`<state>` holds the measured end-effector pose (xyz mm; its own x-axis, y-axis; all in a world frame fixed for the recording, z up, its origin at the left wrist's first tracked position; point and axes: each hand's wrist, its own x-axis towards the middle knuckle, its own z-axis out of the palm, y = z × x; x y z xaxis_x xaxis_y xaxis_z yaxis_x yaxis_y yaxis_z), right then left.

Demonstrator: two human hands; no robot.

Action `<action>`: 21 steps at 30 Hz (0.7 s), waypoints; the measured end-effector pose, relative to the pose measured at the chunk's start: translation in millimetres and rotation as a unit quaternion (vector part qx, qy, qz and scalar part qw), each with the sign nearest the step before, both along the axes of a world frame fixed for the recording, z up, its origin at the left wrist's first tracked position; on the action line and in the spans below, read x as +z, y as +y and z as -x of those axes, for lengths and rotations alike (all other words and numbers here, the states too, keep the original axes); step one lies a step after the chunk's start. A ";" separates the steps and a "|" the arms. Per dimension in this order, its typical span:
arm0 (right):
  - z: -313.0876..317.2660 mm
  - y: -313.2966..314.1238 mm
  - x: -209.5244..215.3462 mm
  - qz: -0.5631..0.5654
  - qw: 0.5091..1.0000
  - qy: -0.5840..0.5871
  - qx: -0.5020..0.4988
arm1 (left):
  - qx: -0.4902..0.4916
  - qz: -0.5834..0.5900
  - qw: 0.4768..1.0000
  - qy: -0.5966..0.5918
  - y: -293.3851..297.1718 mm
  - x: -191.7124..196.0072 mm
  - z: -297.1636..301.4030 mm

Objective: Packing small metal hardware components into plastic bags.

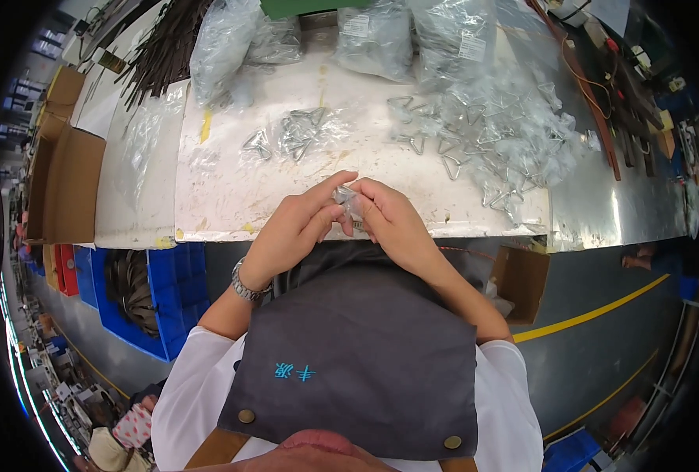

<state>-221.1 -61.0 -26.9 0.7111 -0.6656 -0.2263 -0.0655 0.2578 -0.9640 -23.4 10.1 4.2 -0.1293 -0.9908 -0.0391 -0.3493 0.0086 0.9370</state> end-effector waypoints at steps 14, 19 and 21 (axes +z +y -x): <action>-5.2 -5.6 3.9 0.101 0.988 -0.003 -0.114 | 0.092 -0.004 0.992 0.088 -17.0 -15.7 -3.0; 42.8 -102.1 45.1 0.381 0.855 0.137 -0.325 | 0.227 0.145 0.929 -0.254 -28.9 -19.4 -96.2; 54.5 -112.9 46.4 0.421 0.819 0.189 -0.340 | 0.237 0.141 0.886 -0.373 -36.7 -31.7 -128.8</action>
